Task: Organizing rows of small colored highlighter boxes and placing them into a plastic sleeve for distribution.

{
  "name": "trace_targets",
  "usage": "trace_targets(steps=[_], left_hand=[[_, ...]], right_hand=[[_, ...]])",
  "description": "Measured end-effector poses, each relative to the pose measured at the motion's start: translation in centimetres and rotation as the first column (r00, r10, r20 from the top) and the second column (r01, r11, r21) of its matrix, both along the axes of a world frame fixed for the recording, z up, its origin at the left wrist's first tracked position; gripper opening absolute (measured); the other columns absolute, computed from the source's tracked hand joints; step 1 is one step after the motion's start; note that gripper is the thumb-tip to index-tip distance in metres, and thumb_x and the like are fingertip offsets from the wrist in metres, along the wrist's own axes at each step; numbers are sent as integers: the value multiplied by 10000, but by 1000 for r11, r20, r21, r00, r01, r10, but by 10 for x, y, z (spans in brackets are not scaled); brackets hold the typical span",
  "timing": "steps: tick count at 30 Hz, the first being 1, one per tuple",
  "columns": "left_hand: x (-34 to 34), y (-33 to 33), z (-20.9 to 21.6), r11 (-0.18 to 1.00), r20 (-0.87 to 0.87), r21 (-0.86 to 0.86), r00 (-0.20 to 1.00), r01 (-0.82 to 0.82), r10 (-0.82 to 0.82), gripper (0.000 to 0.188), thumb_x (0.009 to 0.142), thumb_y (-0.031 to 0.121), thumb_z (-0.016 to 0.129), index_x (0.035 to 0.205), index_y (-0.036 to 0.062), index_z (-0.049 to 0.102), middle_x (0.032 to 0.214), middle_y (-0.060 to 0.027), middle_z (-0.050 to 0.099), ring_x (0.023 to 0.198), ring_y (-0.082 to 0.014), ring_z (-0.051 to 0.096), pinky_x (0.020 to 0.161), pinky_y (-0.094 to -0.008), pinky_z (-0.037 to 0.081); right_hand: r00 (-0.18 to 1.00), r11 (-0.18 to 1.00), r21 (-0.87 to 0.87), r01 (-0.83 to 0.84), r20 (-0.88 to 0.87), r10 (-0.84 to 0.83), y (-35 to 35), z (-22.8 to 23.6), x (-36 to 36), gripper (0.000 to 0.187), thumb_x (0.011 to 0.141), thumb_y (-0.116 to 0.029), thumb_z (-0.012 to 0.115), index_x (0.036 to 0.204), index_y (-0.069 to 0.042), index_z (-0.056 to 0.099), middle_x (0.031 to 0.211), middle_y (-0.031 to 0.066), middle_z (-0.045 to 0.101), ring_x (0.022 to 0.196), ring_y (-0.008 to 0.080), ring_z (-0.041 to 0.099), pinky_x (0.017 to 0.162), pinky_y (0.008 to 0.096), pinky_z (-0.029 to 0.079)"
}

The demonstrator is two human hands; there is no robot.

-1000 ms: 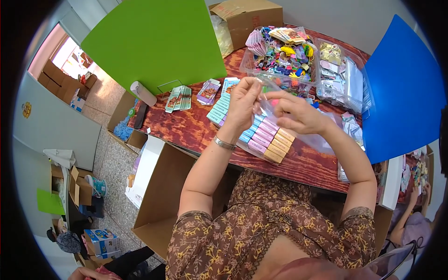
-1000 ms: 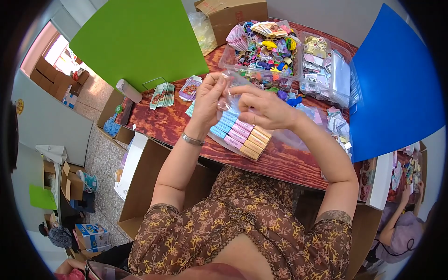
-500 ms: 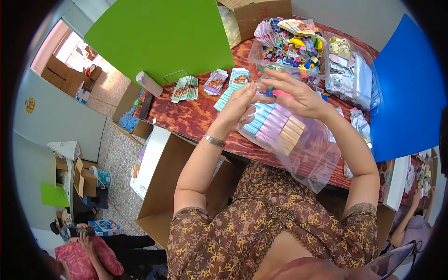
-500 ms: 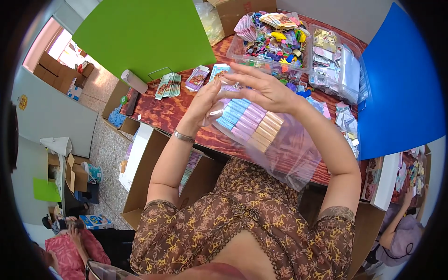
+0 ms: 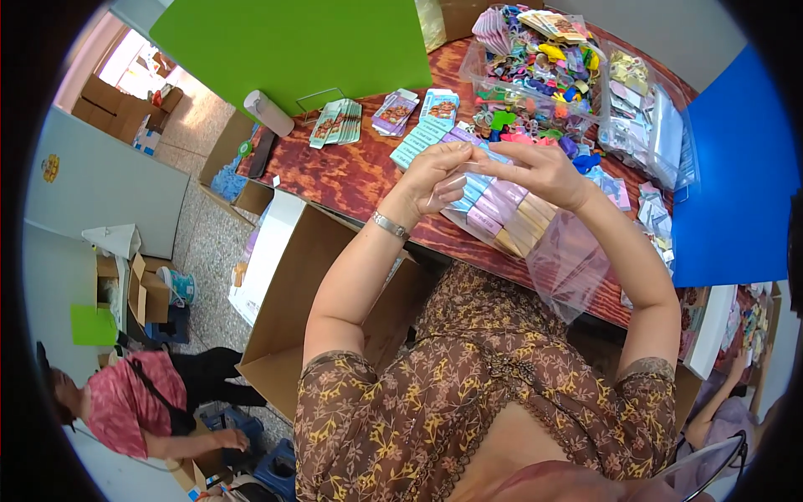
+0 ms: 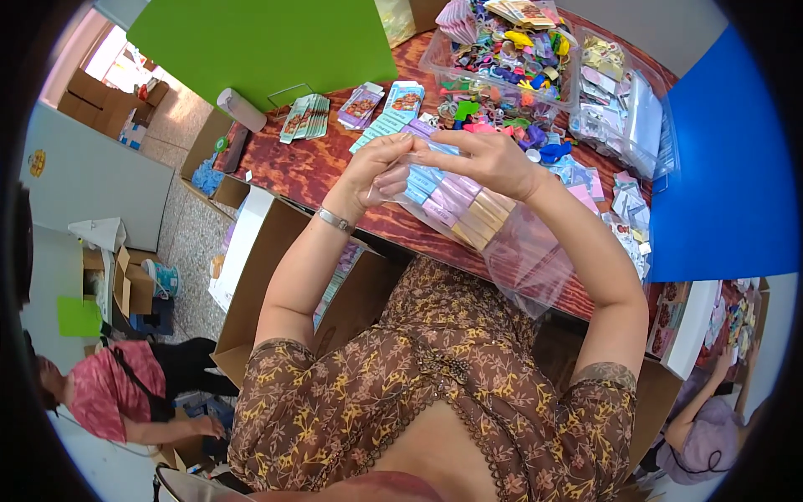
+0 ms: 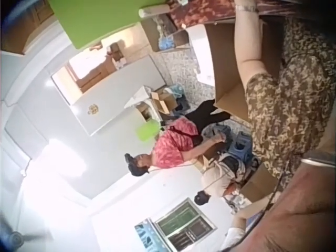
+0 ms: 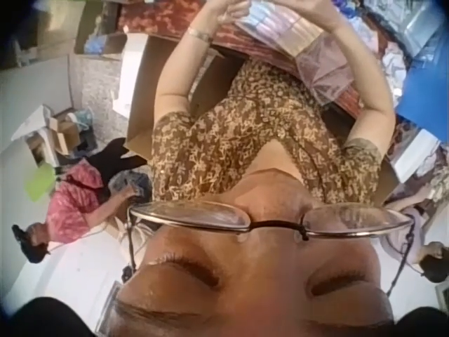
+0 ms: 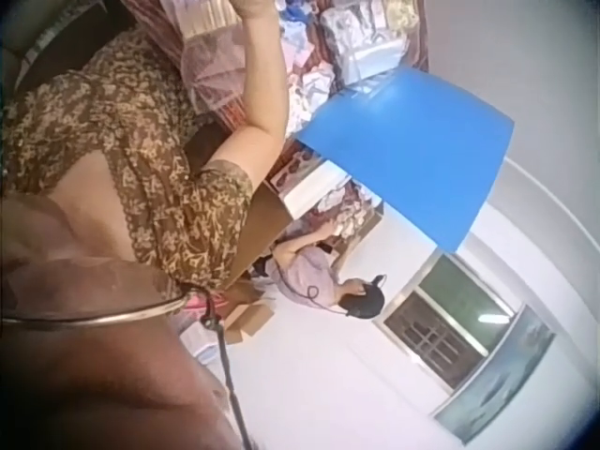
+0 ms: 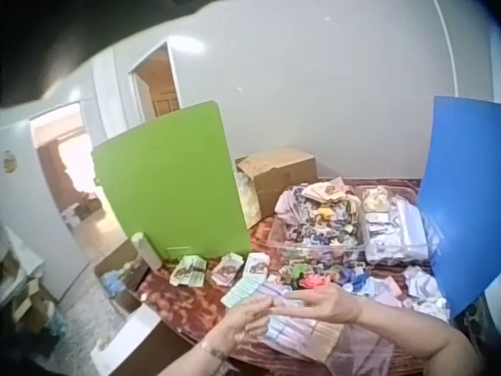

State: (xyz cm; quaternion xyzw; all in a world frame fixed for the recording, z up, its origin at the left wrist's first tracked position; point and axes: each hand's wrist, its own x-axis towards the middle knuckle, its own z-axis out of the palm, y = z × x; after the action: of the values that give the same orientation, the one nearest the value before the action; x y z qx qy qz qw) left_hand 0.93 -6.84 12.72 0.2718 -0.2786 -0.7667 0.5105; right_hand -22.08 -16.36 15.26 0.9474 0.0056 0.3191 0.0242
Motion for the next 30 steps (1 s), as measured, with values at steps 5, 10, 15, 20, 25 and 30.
trace_targets(steps=[5,10,15,20,25,30], left_hand=[[-2,8,9,984,38,146,994,-106,101,265,1071,196,396,1082,-5,570,1049,-238,695,355,-17,362,313,-174,299],[-1,2,8,986,171,138,983,-95,71,250,1064,205,423,1098,0,562,1051,-248,695,360,0,358,310,-169,297],[8,-17,-4,994,338,47,939,-94,72,243,1051,227,462,1032,20,588,884,-180,716,365,-18,375,325,-189,327],[37,-7,19,951,699,-165,649,-263,301,246,1035,244,489,1002,40,622,687,-33,633,460,-60,437,394,-220,321],[77,-27,0,502,502,-865,53,14,863,200,952,205,592,922,34,691,761,-67,655,646,-119,620,575,-311,514],[58,-15,72,503,501,-857,50,-111,864,272,956,199,595,791,-11,641,605,-74,641,519,-142,639,498,-296,503]], right_hand=[[992,967,-221,-127,-15,127,1,12,0,443,772,-126,681,1208,-209,678,1192,18,630,651,146,587,560,277,518],[996,955,-286,-75,-67,58,-14,5,-18,271,771,-125,667,1041,-131,689,1124,30,661,763,149,639,645,307,535],[993,985,-130,-112,24,116,4,44,-10,144,789,-127,683,926,-112,642,985,50,708,963,262,680,832,433,551],[949,966,180,-186,-221,225,21,44,-15,162,768,-97,709,903,-112,623,778,70,620,774,290,635,849,507,523],[923,972,226,-69,-355,148,61,70,-41,357,757,-42,701,1098,-98,612,830,124,642,753,335,618,679,446,476],[779,946,145,290,-610,-146,61,93,-37,592,793,-211,746,1313,-49,516,753,149,668,727,369,632,651,463,465]])
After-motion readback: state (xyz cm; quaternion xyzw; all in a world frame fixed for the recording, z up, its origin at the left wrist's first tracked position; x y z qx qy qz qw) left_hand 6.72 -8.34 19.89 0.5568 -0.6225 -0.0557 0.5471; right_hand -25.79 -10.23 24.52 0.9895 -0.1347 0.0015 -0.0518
